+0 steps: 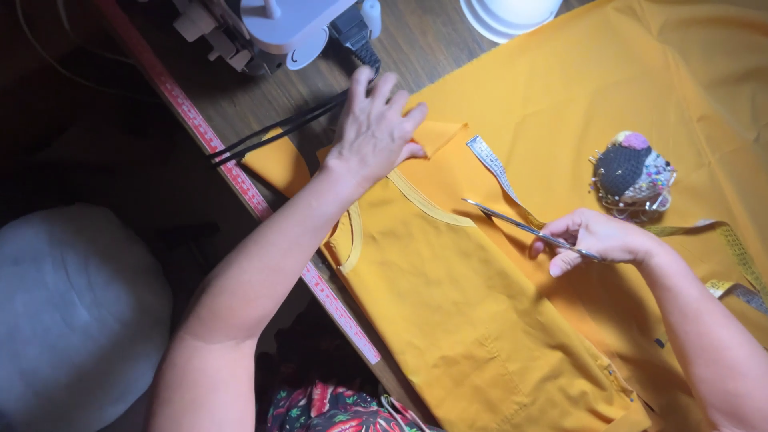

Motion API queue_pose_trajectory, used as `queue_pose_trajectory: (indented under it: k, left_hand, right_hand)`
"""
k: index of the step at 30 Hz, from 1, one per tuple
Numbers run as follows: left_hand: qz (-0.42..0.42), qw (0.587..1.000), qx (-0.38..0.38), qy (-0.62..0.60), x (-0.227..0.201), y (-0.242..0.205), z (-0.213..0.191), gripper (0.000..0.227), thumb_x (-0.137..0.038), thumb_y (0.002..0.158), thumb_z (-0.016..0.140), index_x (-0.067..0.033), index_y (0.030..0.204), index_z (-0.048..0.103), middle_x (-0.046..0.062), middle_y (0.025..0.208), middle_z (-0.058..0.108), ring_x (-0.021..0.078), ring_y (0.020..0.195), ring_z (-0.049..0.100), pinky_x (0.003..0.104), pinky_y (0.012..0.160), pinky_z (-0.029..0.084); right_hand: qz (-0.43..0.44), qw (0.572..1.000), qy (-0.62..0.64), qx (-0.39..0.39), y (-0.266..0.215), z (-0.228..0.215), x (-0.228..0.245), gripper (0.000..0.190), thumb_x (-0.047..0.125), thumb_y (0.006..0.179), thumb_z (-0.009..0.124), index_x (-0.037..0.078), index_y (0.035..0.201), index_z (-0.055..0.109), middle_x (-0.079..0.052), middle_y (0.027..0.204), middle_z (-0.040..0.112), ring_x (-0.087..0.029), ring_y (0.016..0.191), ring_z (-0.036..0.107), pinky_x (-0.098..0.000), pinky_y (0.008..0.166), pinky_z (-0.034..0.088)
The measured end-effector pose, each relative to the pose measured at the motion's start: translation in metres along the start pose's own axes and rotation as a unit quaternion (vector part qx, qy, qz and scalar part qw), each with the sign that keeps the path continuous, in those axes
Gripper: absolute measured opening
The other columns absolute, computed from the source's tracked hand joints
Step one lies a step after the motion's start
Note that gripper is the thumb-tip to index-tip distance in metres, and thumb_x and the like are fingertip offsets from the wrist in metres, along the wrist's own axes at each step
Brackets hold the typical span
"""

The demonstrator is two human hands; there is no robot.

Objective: The person measures a yellow garment with a tape measure and pins it in place. They then use scissors to cut along the pinned edges of the fabric, trimming the excess material. Finally, they fold the cut edge of the fabric.

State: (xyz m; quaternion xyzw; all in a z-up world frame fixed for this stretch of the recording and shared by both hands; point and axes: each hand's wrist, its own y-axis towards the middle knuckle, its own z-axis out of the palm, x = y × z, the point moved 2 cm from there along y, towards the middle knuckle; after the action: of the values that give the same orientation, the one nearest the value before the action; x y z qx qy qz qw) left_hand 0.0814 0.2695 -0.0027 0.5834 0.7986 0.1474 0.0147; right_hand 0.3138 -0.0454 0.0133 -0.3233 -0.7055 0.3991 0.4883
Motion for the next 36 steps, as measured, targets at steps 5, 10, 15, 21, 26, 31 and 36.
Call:
queue_pose_trajectory:
  k: [5,10,15,21,26,31,36]
  left_hand:
    - [-0.02,0.971,-0.237,-0.031,-0.002,0.023,0.005,0.018,0.001,0.076,0.066,-0.0139,0.069,0.059,0.004,0.071,0.051,0.0251,0.076,0.043,0.038,0.071,0.034]
    - [0.052,0.955,-0.17,-0.237,-0.042,0.035,0.002,0.028,0.004,0.077,0.069,-0.0145,0.094,0.057,0.005,0.08,0.057,0.0269,0.072,0.058,0.041,0.05,0.043]
    - [0.203,0.885,-0.051,-0.415,-0.044,0.056,0.027,0.03,-0.038,0.075,0.091,-0.0266,0.099,0.078,-0.008,0.101,0.076,0.0234,0.107,0.063,0.043,0.087,0.046]
    - [0.194,0.864,-0.029,-0.463,-0.04,0.056,0.042,0.037,-0.058,0.072,0.088,-0.035,0.101,0.082,-0.013,0.118,0.072,0.0204,0.121,0.056,0.043,0.096,0.035]
    - [0.198,0.866,-0.019,-0.46,-0.039,0.056,0.04,0.037,-0.059,0.075,0.086,-0.0343,0.103,0.082,-0.012,0.121,0.07,0.0221,0.125,0.054,0.045,0.098,0.034]
    - [0.189,0.864,-0.015,-0.467,-0.04,0.056,0.04,0.037,-0.056,0.074,0.089,-0.0323,0.103,0.082,-0.012,0.122,0.071,0.021,0.125,0.054,0.044,0.1,0.034]
    - [0.188,0.863,-0.024,-0.468,-0.041,0.057,0.043,0.038,-0.057,0.073,0.089,-0.0321,0.102,0.082,-0.012,0.121,0.071,0.021,0.125,0.054,0.045,0.099,0.034]
  right_hand:
    - [0.029,0.998,-0.037,0.033,0.007,-0.014,0.017,0.051,0.01,0.057,0.104,0.004,0.106,0.093,-0.001,0.074,0.072,-0.014,0.069,0.059,-0.0254,0.068,0.044]
    - [0.029,0.996,-0.066,0.05,0.01,-0.025,0.034,0.046,0.011,0.054,0.108,0.005,0.099,0.094,-0.002,0.061,0.055,-0.016,0.06,0.045,-0.026,0.06,0.032]
    - [0.046,0.996,-0.063,0.045,0.011,-0.029,0.045,0.043,0.006,0.054,0.109,0.002,0.094,0.093,-0.003,0.055,0.052,-0.016,0.056,0.042,-0.028,0.057,0.03]
    - [0.04,0.99,-0.121,0.06,0.014,-0.033,0.051,0.042,0.013,0.056,0.111,0.007,0.092,0.091,-0.001,0.055,0.052,-0.016,0.054,0.037,-0.0287,0.053,0.028]
    - [0.029,0.99,-0.121,0.07,0.016,-0.033,0.049,0.045,0.017,0.056,0.109,0.008,0.096,0.093,-0.002,0.056,0.053,-0.016,0.055,0.039,-0.0284,0.054,0.029]
    - [0.023,0.986,-0.151,0.065,0.014,-0.031,0.053,0.047,0.023,0.055,0.109,0.014,0.098,0.095,-0.001,0.056,0.049,-0.016,0.055,0.036,-0.029,0.055,0.027]
    - [0.016,0.986,-0.16,0.046,0.012,-0.026,0.052,0.044,0.024,0.054,0.11,0.013,0.093,0.093,-0.002,0.059,0.052,-0.016,0.058,0.038,-0.0281,0.056,0.029]
